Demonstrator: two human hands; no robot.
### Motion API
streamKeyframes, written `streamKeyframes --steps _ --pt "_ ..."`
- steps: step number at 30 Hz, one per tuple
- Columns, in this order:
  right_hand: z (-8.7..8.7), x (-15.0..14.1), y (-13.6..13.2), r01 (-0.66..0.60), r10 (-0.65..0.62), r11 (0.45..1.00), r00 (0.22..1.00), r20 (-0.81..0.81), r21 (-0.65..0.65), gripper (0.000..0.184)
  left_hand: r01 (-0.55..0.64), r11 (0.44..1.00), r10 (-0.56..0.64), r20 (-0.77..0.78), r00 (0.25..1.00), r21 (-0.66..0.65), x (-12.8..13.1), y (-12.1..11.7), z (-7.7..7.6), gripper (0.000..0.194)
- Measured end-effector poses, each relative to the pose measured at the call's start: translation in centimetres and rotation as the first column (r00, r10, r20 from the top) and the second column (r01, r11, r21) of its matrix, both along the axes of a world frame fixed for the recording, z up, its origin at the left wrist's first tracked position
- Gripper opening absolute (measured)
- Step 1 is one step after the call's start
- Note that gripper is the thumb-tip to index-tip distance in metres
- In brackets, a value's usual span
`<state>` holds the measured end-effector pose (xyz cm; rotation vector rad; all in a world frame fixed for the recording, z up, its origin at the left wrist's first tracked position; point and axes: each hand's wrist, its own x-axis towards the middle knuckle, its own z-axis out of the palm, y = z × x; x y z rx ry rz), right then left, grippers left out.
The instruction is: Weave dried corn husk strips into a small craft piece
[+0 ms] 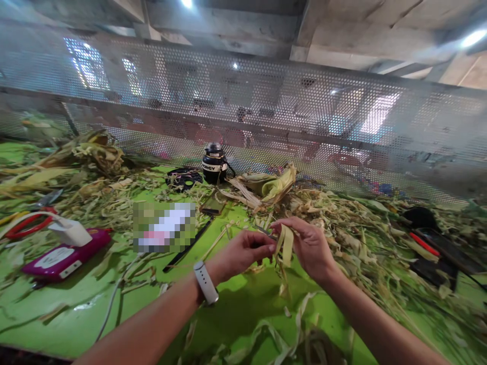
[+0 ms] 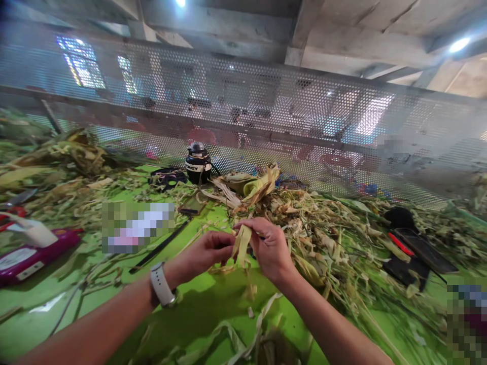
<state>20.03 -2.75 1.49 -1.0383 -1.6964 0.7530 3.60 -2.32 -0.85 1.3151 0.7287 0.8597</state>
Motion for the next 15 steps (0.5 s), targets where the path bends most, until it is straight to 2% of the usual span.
streamKeyframes --steps 5,9,12,15 --pt "0.0 0.1 0.6 -0.132 0.12 0.96 0.991 -0.064 -0.245 0.025 0.119 0.977 -0.109 0.069 0.992 -0.176 0.6 -0.7 -0.3 0.034" --pt "-0.5 0.1 0.9 -0.138 0.112 0.95 0.988 -0.108 -0.282 0.028 0.143 0.954 -0.112 0.129 0.985 -0.263 0.8 -0.9 -0.7 0.035" --pt "-0.9 0.1 0.9 -0.169 0.141 0.927 0.984 -0.106 -0.336 0.031 0.165 0.948 -0.148 0.083 0.985 -0.271 0.8 -0.9 -1.0 0.039" --pt "-1.0 0.0 0.8 -0.189 0.171 0.937 0.982 -0.085 -0.294 0.033 0.172 0.955 -0.157 0.078 0.984 -0.241 0.6 -0.9 -0.9 0.034"
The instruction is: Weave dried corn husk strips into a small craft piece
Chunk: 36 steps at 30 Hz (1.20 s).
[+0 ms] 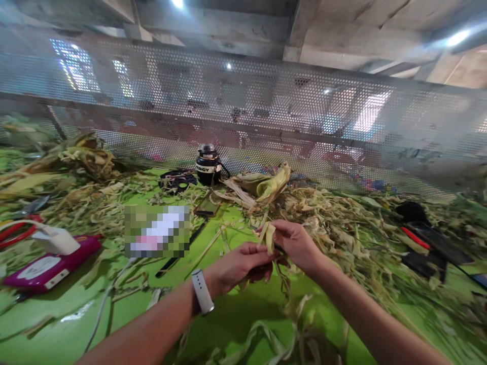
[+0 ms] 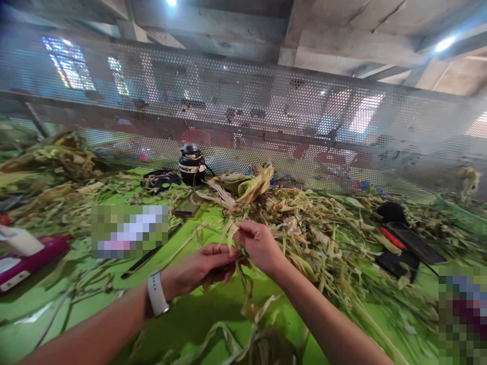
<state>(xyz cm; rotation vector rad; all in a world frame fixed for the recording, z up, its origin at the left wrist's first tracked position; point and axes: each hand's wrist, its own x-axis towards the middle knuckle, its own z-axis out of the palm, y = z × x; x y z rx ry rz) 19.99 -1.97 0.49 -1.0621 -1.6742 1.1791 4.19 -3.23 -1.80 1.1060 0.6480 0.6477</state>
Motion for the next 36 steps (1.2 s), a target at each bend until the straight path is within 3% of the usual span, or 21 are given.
streamKeyframes --steps 6,11,16,20,23,27,30,34,36 --pt "-0.4 -0.9 -0.3 0.065 -0.074 0.967 0.997 0.03 0.247 0.025 0.117 0.987 -0.101 -0.141 0.985 0.111 -0.7 -0.2 0.9 0.033" --pt "0.6 -0.3 -0.3 -0.053 0.048 0.995 0.997 0.061 0.084 0.039 0.02 0.999 -0.017 -0.075 0.997 0.038 -0.5 -0.1 0.8 0.032" --pt "2.6 1.6 -0.1 -0.195 0.215 0.974 0.953 0.214 -0.112 0.054 -0.079 0.997 0.077 -0.051 0.996 -0.023 -0.9 0.5 0.8 0.031" --pt "2.2 1.8 0.2 -0.238 0.227 0.971 0.942 0.247 0.017 0.037 -0.132 0.99 0.128 -0.07 0.989 -0.054 -1.2 0.7 0.4 0.03" --pt "1.7 1.3 0.4 -0.222 0.186 0.967 0.951 0.247 0.126 0.031 -0.089 0.994 0.083 -0.095 0.992 -0.068 -1.3 0.7 0.1 0.03" --pt "1.3 1.4 0.7 -0.123 0.069 0.976 0.958 0.277 0.182 0.033 -0.074 0.993 0.066 -0.079 0.995 -0.095 -1.3 0.7 0.2 0.031" --pt "0.9 2.0 1.5 0.048 -0.078 0.988 0.976 0.203 0.147 0.027 -0.143 0.98 0.141 -0.023 0.99 -0.14 -1.1 0.7 0.4 0.029" --pt "0.3 2.9 2.8 0.361 -0.382 0.901 0.923 0.045 0.241 0.019 -0.273 0.935 0.283 0.01 0.959 -0.224 -0.7 0.9 0.4 0.03" --pt "0.3 3.1 3.1 0.406 -0.435 0.873 0.899 0.055 0.27 0.019 -0.312 0.923 0.327 0.03 0.945 -0.227 -0.7 1.2 0.2 0.03"
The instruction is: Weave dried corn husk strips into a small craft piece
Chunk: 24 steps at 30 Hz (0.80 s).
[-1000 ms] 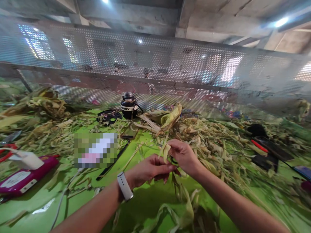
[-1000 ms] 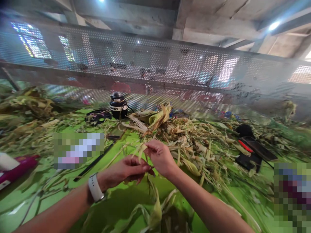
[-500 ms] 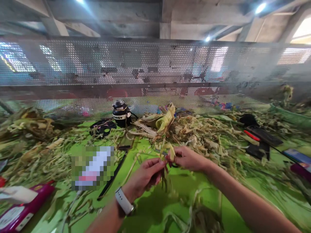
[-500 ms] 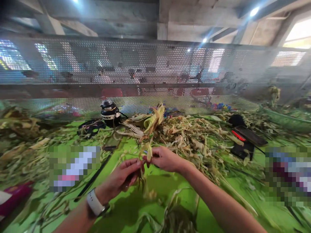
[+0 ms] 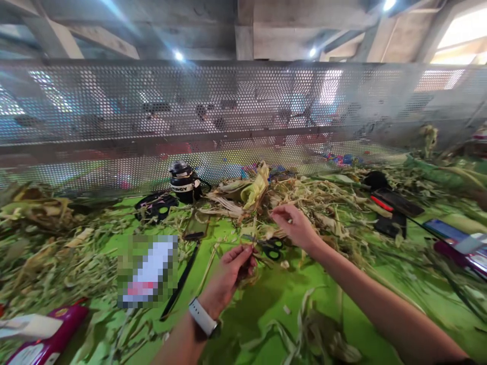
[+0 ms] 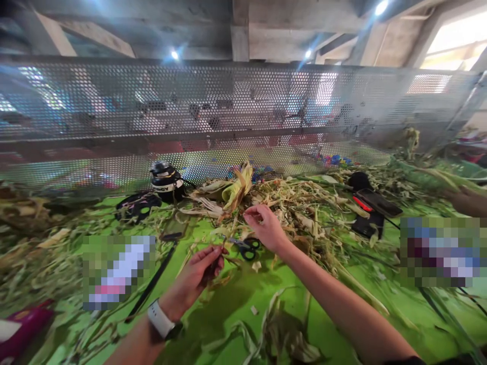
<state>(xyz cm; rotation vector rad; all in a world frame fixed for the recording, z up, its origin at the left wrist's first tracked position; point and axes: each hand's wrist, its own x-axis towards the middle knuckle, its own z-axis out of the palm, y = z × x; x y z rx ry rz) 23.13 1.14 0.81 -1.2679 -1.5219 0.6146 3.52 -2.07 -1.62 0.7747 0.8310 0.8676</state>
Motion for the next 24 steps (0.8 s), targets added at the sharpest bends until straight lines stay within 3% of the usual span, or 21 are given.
streamKeyframes --steps 4,8,10,14,18,24 --pt "0.2 -0.6 -1.1 -0.175 0.199 0.974 0.964 0.176 -0.143 0.028 -0.045 0.999 0.045 0.023 0.999 0.01 0.1 0.3 -0.4 0.03" --pt "-0.5 -1.9 -3.1 -0.356 0.389 0.921 0.825 0.41 -0.158 0.028 -0.1 0.994 0.101 0.027 0.994 -0.036 0.2 0.3 -0.3 0.029" --pt "-1.1 -2.3 -3.8 -0.362 0.363 0.927 0.807 0.466 -0.096 0.029 -0.126 0.991 0.127 0.015 0.992 -0.048 0.2 0.2 -0.1 0.029" --pt "-1.9 -2.1 -4.1 -0.349 0.326 0.937 0.847 0.42 -0.023 0.035 -0.097 0.994 0.096 -0.031 0.995 -0.054 0.3 0.2 -0.2 0.034" --pt "-1.9 -1.8 -4.3 -0.329 0.311 0.944 0.865 0.393 -0.024 0.044 -0.027 0.998 0.032 -0.103 0.994 0.05 0.5 0.3 -0.6 0.037" --pt "-2.1 -1.8 -4.6 -0.298 0.281 0.955 0.882 0.379 -0.014 0.044 -0.079 0.981 0.11 -0.172 0.979 0.178 0.8 0.4 -0.8 0.032"
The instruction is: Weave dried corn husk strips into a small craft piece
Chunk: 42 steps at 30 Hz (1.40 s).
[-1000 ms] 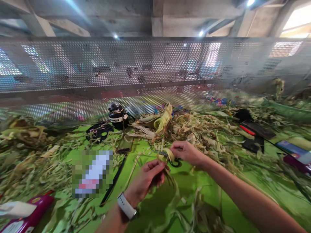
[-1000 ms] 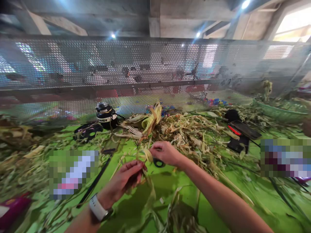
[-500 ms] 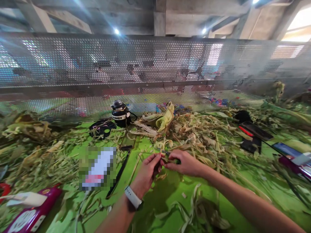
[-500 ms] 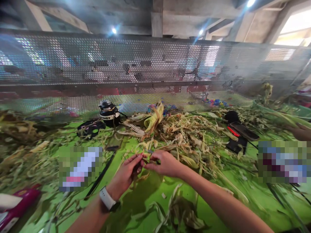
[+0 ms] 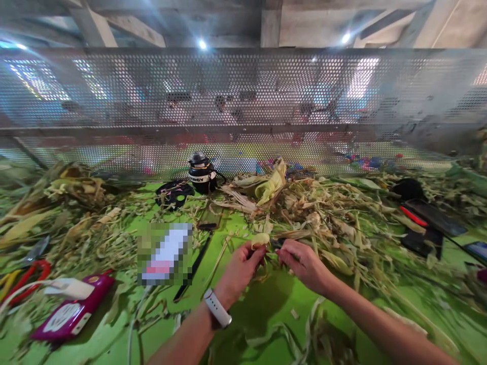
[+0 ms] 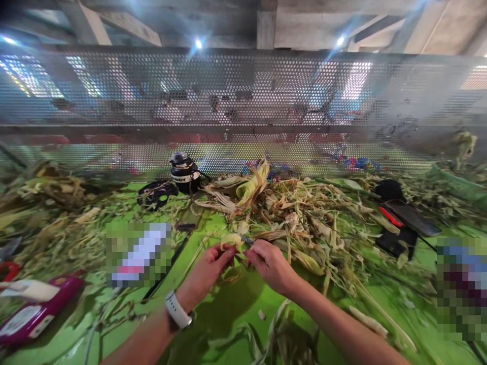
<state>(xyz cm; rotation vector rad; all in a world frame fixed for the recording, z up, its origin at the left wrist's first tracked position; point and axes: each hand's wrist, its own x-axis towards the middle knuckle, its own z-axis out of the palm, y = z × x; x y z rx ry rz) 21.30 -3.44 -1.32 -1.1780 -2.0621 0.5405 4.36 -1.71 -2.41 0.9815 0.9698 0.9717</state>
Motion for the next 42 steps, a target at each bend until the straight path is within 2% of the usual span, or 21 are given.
streamKeyframes --steps 2,4,5,7,8,9,10,12,15,18,21,23,25,27,30,32,33,35,38,39,42 --pt "-0.1 0.1 0.1 0.013 -0.012 0.999 1.0 0.003 -0.048 0.041 -0.004 1.0 0.004 0.014 1.0 -0.027 -0.1 0.0 0.0 0.03" --pt "-0.1 0.4 0.1 0.084 -0.084 0.996 0.996 0.004 0.0 0.031 -0.009 0.995 0.017 0.081 0.997 -0.097 -0.3 0.1 0.0 0.029" --pt "0.0 0.5 0.0 0.145 -0.145 0.986 0.989 0.0 0.084 0.023 -0.018 0.991 0.035 0.124 0.992 -0.134 -0.4 0.1 0.0 0.029" --pt "0.1 0.6 -0.4 0.245 -0.254 0.92 0.967 -0.012 0.307 0.013 -0.04 0.983 0.076 0.199 0.977 -0.179 -0.5 0.1 0.2 0.029" --pt "0.2 0.5 -0.7 0.246 -0.267 0.886 0.964 -0.002 0.393 0.012 -0.051 0.98 0.095 0.23 0.968 -0.19 -0.5 0.0 0.3 0.027" --pt "0.1 0.4 -1.0 0.208 -0.247 0.876 0.968 0.034 0.436 0.011 -0.059 0.977 0.112 0.262 0.958 -0.203 -0.4 0.0 0.5 0.025" --pt "0.0 0.2 -1.3 0.146 -0.202 0.889 0.975 0.087 0.433 0.01 -0.066 0.973 0.131 0.296 0.946 -0.221 -0.4 -0.1 0.6 0.022" --pt "-0.7 -0.5 -1.7 0.038 -0.108 0.941 0.976 0.19 0.336 0.011 -0.065 0.961 0.164 0.365 0.916 -0.269 -0.2 -0.2 0.7 0.015" --pt "-2.0 -1.5 -1.8 0.07 -0.111 0.979 0.971 0.212 0.191 0.024 -0.027 0.953 0.163 0.434 0.886 -0.302 0.1 -0.5 0.7 0.012" --pt "-2.9 -1.9 -1.5 0.071 -0.076 0.997 0.989 0.127 0.043 0.031 -0.043 0.968 0.151 0.433 0.889 -0.248 0.0 -0.6 0.6 0.015" --pt "-3.0 -1.8 -1.4 -0.001 0.006 0.989 1.0 0.03 -0.145 0.032 -0.145 0.963 0.225 0.385 0.895 -0.225 -0.1 -0.4 0.6 0.016" --pt "-3.1 -1.7 -1.4 -0.04 0.048 0.981 0.998 0.036 -0.191 0.031 -0.202 0.951 0.277 0.35 0.895 -0.236 -0.2 0.0 0.4 0.017" --pt "-3.1 -1.6 -1.4 -0.033 0.044 0.996 0.991 0.13 -0.087 0.031 -0.248 0.939 0.317 0.324 0.891 -0.239 -0.3 0.3 0.1 0.016" --pt "-2.9 -1.4 -1.4 -0.019 -0.013 0.992 0.971 0.24 0.127 0.031 -0.272 0.937 0.329 0.296 0.897 -0.218 -0.4 0.6 -0.2 0.016" --pt "-2.2 -0.9 -1.3 0.011 -0.131 0.91 0.957 0.26 0.415 0.021 -0.187 0.967 0.226 0.247 0.942 -0.173 -0.7 0.6 -0.3 0.02" --pt "-1.5 -0.6 -1.2 0.056 -0.18 0.864 0.963 0.203 0.5 0.014 -0.088 0.982 0.123 0.216 0.969 -0.167 -0.8 0.4 0.0 0.021" --pt "-1.2 -0.5 -1.2 0.077 -0.187 0.862 0.967 0.173 0.502 0.013 -0.04 0.984 0.076 0.209 0.975 -0.171 -0.8 0.2 0.3 0.021" --pt "-0.9 -0.3 -1.1 0.1 -0.172 0.891 0.977 0.125 0.444 0.013 0.043 0.981 -0.003 0.204 0.979 -0.19 -0.7 -0.2 0.8 0.02" --pt "-1.0 -0.4 -1.2 0.144 -0.189 0.932 0.976 0.105 0.334 0.015 0.076 0.96 -0.008 0.241 0.97 -0.271 -0.6 -0.5 1.2 0.018" --pt "-1.2 -0.5 -1.2 0.158 -0.205 0.934 0.972 0.118 0.32 0.016 0.075 0.946 0.011 0.263 0.965 -0.314 -0.6 -0.4 1.2 0.021" --pt "-1.7 -0.7 -1.4 0.175 -0.238 0.927 0.958 0.159 0.331 0.021 0.104 0.903 0.053 0.35 0.935 -0.417 -0.9 -0.1 1.0 0.05"
